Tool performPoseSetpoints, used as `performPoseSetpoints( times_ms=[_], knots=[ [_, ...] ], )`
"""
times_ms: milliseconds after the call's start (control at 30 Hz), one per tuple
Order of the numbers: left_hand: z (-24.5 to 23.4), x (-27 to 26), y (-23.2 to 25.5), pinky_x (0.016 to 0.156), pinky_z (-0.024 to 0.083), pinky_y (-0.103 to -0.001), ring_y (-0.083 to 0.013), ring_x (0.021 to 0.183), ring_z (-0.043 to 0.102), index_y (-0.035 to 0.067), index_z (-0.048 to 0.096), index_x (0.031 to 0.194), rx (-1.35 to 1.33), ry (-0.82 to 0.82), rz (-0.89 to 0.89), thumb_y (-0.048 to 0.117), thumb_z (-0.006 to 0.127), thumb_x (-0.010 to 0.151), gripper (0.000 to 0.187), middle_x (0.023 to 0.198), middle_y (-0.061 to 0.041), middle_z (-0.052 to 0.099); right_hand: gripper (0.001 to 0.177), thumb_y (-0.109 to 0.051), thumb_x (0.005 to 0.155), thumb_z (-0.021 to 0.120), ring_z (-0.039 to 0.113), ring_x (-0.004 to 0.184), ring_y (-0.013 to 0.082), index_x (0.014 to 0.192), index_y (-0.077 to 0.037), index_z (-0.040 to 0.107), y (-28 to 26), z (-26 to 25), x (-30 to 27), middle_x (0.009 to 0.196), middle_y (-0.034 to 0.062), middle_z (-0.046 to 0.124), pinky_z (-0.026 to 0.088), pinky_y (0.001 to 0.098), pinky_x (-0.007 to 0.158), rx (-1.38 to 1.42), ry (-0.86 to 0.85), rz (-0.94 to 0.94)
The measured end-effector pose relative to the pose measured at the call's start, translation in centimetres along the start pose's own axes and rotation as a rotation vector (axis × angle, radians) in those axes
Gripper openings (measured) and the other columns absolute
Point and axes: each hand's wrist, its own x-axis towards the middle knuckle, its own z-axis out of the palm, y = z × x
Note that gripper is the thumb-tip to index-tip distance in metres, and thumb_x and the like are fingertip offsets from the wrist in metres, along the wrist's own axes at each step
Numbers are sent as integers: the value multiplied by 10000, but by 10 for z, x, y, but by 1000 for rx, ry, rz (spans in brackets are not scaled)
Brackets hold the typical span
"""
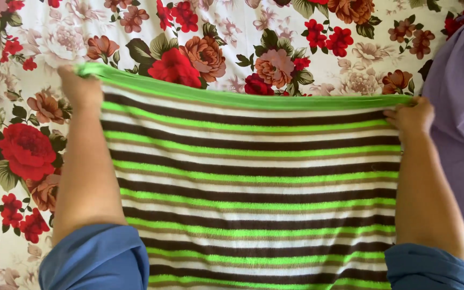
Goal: The person unfolds a green and brown striped towel on a floral bedspread, smooths it out, then folds it in half lengthwise and again widthwise. The folded towel is placed on a purple pillow next to a yellow pillow.
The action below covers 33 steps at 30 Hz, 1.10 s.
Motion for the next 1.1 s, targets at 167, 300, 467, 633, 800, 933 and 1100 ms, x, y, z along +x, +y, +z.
performPoseSetpoints(
  times_ms=[167, 300, 467, 633, 800, 933, 1100],
  knots=[
    [53, -128, -9, 1131, -60, -711, -606, 1382, 417, -312, 396, 1433, 687, -41, 665, 43, 638, 975, 628, 1413, -550, 447, 564, -113, 916, 609, 442, 1241, 398, 1467, -142, 491, 49, 53, -102, 1388, 218, 464, 323, 586, 1011, -1122, 18, -720],
    [56, -291, 31, 1182, -34, -722, -548, 1464, 266, 64, 391, 1557, 795, -663, 621, 403, 643, 951, 739, 1573, -430, 240, 539, -404, 1013, 503, 280, 1567, 372, 1505, -185, 523, 101, 90, -207, 1537, 117, 528, 88, 675, 1247, -1682, -217, -1114],
    [74, -270, -72, 1226, 53, -627, -337, 1560, 105, 237, 164, 1637, 986, -692, 840, 790, 338, 947, 901, 1698, -148, 115, 713, -515, 964, 565, 400, 1490, 332, 1620, -302, 386, 141, 46, -170, 1668, 116, 366, 301, 619, 1188, -1268, 19, -1040],
    [22, -215, -117, 1234, 15, -632, -352, 1577, 104, 230, 218, 1651, 970, -349, 578, 785, 349, 930, 920, 1716, -144, 142, 731, -617, 1026, 406, 243, 1534, 360, 1636, -223, 318, 153, -34, -108, 1682, 157, 275, 186, 693, 1182, -1187, 115, -716],
    [-12, -242, -162, 1198, -104, -700, -439, 1574, -15, 114, 156, 1666, 814, -137, 417, 692, 344, 986, 912, 1699, -282, 52, 697, -566, 1058, 526, 349, 1477, 460, 1611, -147, 465, 210, -62, -133, 1611, 304, 361, 267, 664, 1144, -942, 410, -839],
    [-32, -312, -209, 1198, -127, -669, -411, 1579, -15, 162, 157, 1669, 906, -222, 448, 669, 332, 1007, 852, 1702, -258, 69, 677, -479, 1046, 501, 295, 1507, 456, 1623, -140, 395, 238, -98, -213, 1633, 290, 320, 272, 708, 1155, -1002, 268, -734],
    [-76, -338, -252, 1231, -47, -624, -406, 1568, 7, 198, 108, 1661, 850, -311, 309, 679, 311, 1005, 839, 1706, -223, 21, 608, -458, 1018, 650, 667, 1189, 338, 1498, -85, 638, 327, -175, -191, 1393, 189, 669, 598, 463, 881, -1062, 624, -1003]
  ],
)
